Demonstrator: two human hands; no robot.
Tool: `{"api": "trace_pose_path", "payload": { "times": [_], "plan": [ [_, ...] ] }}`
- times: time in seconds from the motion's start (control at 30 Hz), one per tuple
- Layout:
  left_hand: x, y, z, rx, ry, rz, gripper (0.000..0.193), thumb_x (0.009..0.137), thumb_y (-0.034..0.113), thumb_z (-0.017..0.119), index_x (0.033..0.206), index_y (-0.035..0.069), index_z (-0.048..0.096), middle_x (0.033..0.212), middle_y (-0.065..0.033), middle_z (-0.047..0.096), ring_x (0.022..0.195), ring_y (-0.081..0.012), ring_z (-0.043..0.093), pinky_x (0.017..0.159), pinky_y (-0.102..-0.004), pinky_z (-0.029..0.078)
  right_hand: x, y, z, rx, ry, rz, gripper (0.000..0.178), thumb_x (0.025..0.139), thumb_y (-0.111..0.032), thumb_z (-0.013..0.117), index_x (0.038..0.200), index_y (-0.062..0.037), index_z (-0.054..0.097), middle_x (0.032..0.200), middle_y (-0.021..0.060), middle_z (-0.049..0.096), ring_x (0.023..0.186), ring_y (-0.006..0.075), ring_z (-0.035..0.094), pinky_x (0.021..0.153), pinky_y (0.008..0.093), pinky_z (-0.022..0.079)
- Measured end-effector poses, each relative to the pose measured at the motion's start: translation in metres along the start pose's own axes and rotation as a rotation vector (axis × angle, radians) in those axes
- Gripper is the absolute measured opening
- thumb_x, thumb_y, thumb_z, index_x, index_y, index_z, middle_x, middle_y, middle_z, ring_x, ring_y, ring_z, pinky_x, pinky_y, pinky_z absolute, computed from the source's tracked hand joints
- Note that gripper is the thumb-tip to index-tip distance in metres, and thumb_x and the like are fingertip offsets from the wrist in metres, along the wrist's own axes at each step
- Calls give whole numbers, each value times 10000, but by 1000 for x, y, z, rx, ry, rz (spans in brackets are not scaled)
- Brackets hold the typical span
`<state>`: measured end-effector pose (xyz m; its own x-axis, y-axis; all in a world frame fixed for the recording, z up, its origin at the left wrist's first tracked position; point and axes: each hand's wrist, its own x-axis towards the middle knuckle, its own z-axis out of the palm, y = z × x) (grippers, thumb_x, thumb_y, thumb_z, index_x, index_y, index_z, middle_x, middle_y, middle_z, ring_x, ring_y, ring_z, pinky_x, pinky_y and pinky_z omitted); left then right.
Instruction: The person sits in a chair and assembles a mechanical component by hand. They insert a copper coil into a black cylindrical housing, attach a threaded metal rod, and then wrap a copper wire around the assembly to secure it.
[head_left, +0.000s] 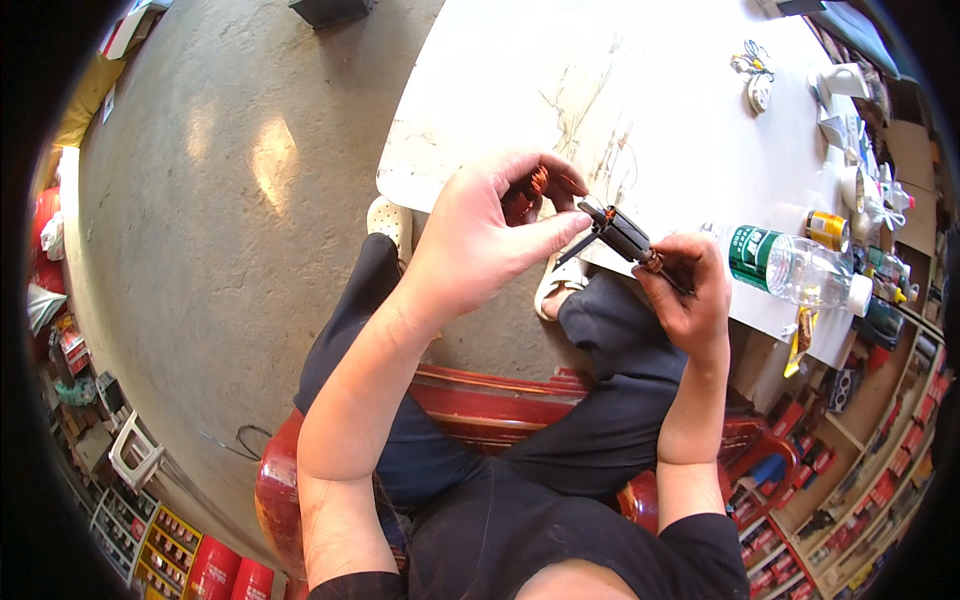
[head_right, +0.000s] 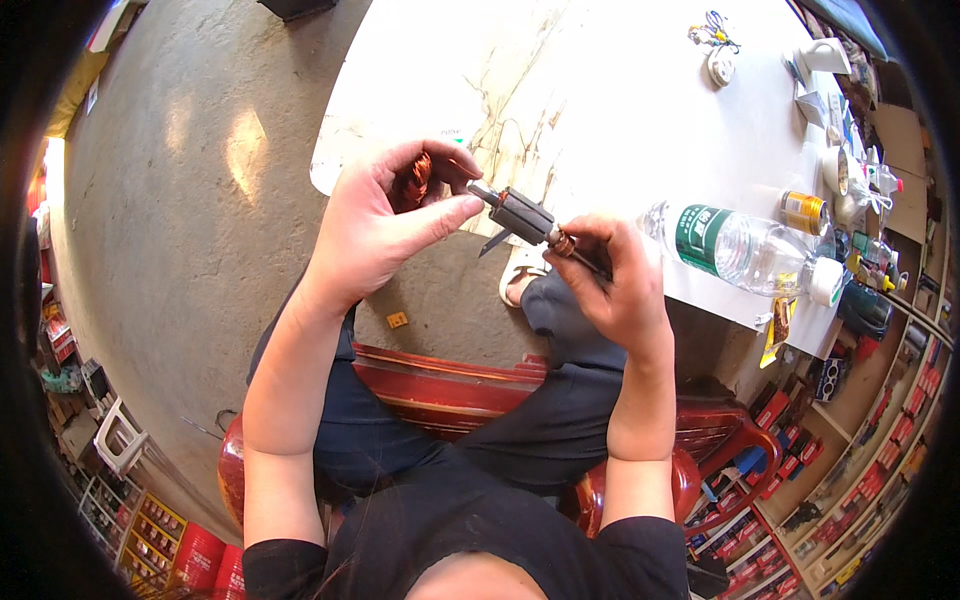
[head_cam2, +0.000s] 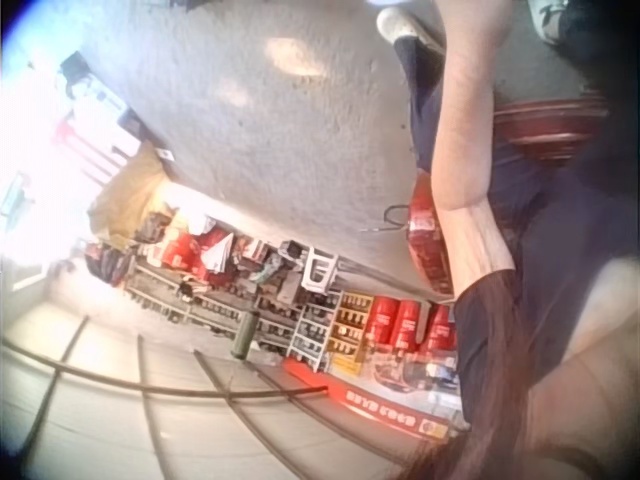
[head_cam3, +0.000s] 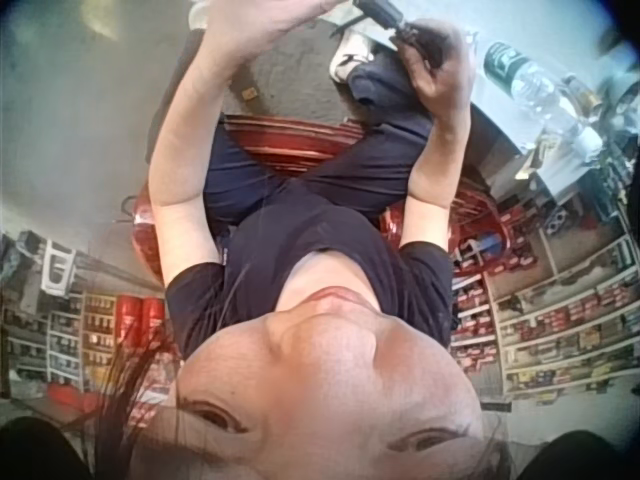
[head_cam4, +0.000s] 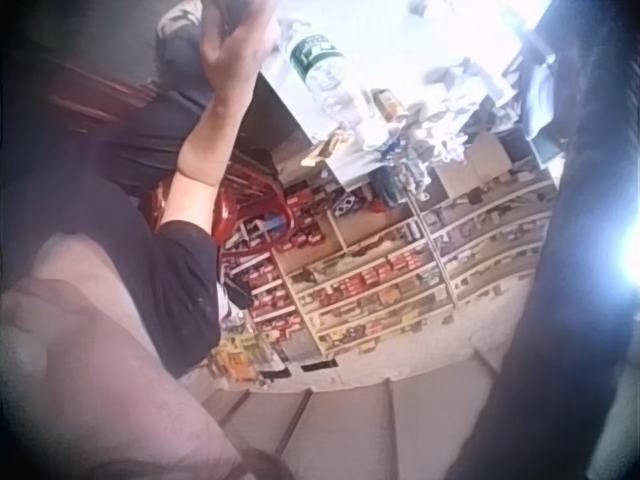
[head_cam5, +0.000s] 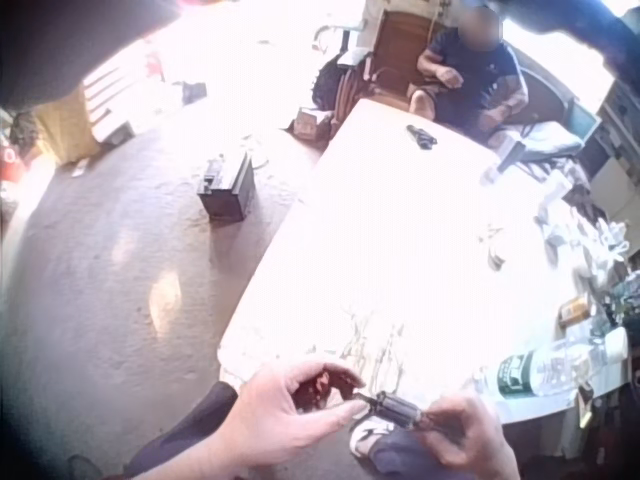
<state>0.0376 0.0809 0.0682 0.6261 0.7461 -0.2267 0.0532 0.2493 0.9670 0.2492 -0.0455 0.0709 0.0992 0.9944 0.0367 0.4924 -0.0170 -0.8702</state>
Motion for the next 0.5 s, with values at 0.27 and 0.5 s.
{"api": "trace_pose_path", "payload": {
  "times": [0.27,0.5],
  "plan": [
    [-4,-4,10,272,130,296,218,779,31,738,985,45,671,747,49,586,628,-32,434,560,-184,364,-4,0,3,-120,38,-49,291,782,23,754,1018,1,585,829,88,665,748,133,667,661,253,539],
    [-2,-12,14,462,231,499,224,727,10,730,936,44,656,768,-37,614,658,-118,539,601,-251,452,6,-7,7,-219,51,-160,309,723,30,773,973,-23,599,796,93,656,668,194,639,580,285,510]
  ]
}}
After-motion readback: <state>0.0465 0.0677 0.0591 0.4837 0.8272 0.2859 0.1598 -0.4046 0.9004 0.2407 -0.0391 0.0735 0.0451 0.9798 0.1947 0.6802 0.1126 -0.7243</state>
